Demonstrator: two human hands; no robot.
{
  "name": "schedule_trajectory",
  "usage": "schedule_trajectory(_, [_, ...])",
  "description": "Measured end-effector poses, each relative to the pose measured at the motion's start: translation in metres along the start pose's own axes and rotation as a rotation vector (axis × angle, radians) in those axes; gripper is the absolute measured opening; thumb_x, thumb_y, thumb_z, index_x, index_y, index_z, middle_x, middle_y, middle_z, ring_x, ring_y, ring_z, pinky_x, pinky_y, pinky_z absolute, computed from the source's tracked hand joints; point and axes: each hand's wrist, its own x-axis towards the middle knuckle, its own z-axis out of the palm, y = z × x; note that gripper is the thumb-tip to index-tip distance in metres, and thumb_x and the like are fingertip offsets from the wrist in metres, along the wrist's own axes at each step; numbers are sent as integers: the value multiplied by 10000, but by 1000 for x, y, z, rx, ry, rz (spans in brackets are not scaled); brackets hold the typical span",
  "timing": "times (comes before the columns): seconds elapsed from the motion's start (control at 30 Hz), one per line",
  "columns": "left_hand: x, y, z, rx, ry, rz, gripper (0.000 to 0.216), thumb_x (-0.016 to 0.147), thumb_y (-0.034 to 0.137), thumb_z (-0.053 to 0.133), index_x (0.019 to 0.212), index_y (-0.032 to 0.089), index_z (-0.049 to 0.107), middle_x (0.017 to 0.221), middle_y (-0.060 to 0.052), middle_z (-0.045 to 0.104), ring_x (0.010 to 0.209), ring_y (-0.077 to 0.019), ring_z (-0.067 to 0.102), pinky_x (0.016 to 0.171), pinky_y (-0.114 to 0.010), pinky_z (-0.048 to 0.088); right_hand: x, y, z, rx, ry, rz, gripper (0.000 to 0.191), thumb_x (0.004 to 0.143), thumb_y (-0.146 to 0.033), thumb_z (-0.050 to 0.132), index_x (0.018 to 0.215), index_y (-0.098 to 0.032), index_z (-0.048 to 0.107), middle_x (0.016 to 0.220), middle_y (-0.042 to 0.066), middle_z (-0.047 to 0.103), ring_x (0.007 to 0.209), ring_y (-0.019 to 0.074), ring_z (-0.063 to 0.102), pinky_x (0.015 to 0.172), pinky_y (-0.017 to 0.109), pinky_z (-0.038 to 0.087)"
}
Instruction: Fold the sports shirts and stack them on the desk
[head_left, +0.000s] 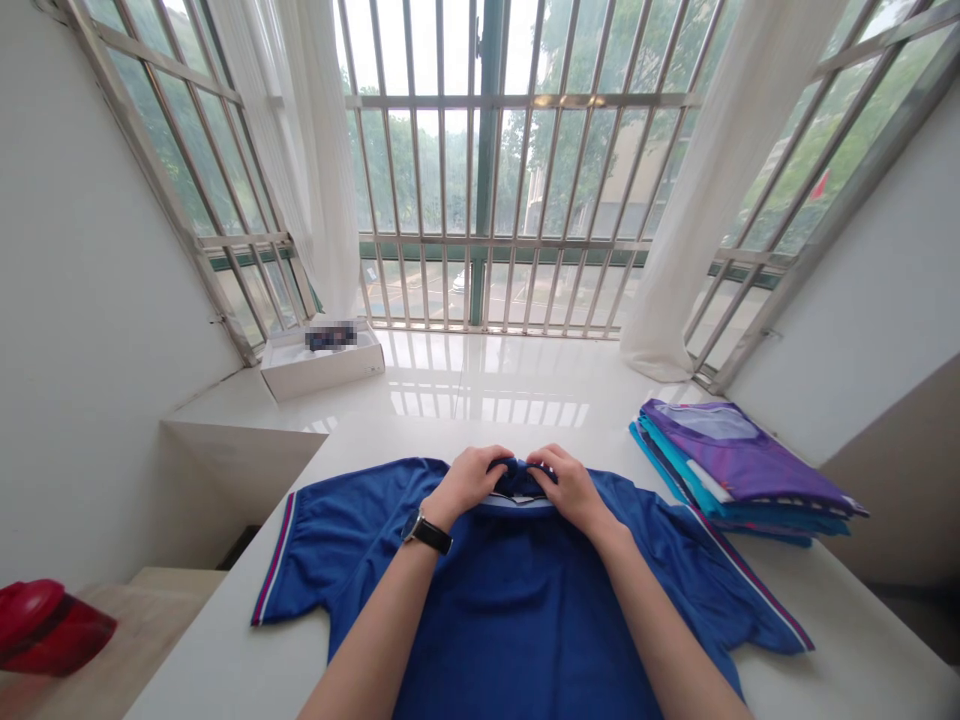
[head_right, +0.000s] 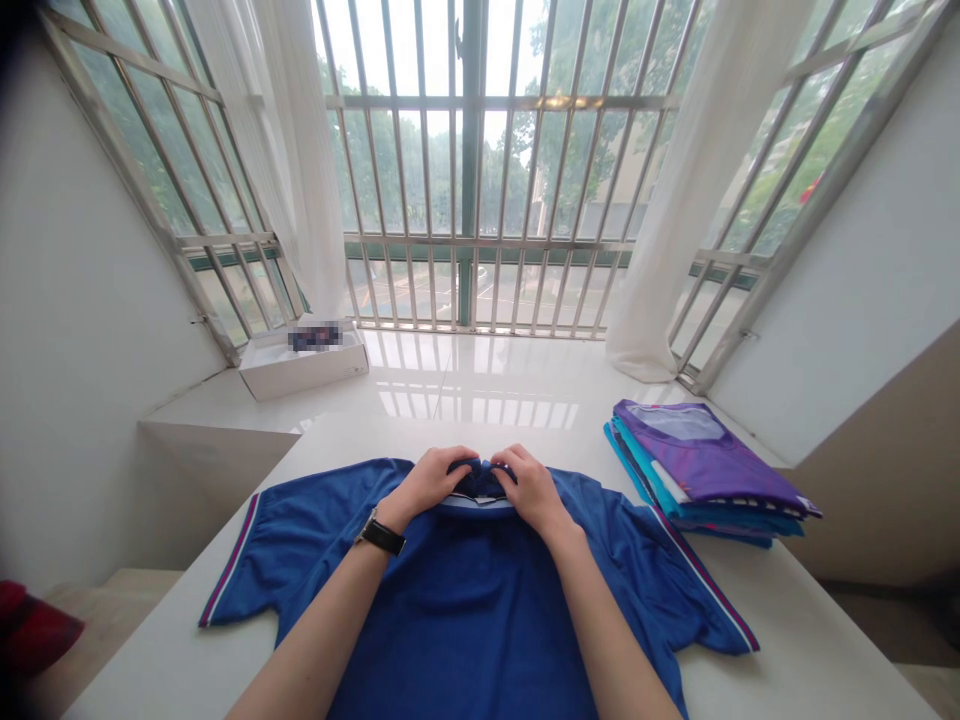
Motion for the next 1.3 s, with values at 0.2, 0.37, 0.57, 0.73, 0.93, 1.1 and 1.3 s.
schedule_trajectory(0.2, [-3, 4, 9, 246, -108, -2, 299, 973, 268, 466, 1185, 261, 677, 1074, -54, 751, 980, -248, 701, 884, -345, 523, -1, 0, 4, 12, -37, 12, 113, 892, -246, 546, 926, -241, 654, 934, 34, 653, 794, 180, 630, 760, 322, 517])
schedule_trajectory(0.37, [-4, 2, 21, 373, -174, 18, 313, 1013, 281, 383, 1162, 244, 657, 1014, -95, 745, 930, -275, 710, 824, -367, 530, -1, 1, 7, -3, -67, 28, 136, 904, -273, 541, 885, -238, 672, 908, 30, 692, 743, 174, 634, 726, 313, 510])
schedule_trajectory(0.57, [-4, 1, 26, 389, -195, 26, 295, 1021, 282, 370, 1152, 231, 630, 1027, -104, 731, 959, -266, 702, 836, -352, 526, -2, -1, 6, -174, -198, 162, 222, 913, -310, 553, 1057, -227, 701, 1055, 71, 730, 901, 218, 680, 803, 322, 509])
schedule_trajectory(0.73, [-3, 2, 25, 416, -214, -9, 282, 1004, 246, 401, 1215, 231, 588, 1049, -91, 727, 993, -242, 690, 892, -338, 514, -1, -5, 6, -220, -251, 153, 262, 935, -274, 514, 1081, -225, 725, 1059, 76, 744, 1016, 237, 669, 857, 312, 485])
schedule_trajectory(0.93, [-3, 2, 23, 437, -232, 2, 292, 1007, 224, 372, 1230, 233, 560, 1029, -90, 726, 996, -245, 691, 875, -338, 517, -1, -7, 5, -257, -272, 129, 267, 948, -285, 503, 1074, -235, 733, 1043, 62, 751, 1006, 229, 668, 851, 297, 472])
schedule_trajectory(1.1, [-4, 6, 22, 513, -246, 0, 289, 1001, 170, 353, 1249, 211, 495, 995, -103, 727, 919, -256, 709, 771, -329, 527, -2, -9, 4, -280, -285, 133, 282, 962, -289, 475, 1065, -225, 729, 1044, 80, 752, 986, 241, 676, 821, 305, 467])
schedule_trajectory(1.3, [-3, 9, 23, 572, -261, -21, 216, 1020, 209, 332, 1100, 168, 528, 923, -120, 724, 866, -262, 713, 758, -335, 521, -2, -10, 4, -304, -295, 122, 269, 980, -302, 458, 987, -229, 717, 973, 72, 747, 939, 227, 675, 770, 281, 442])
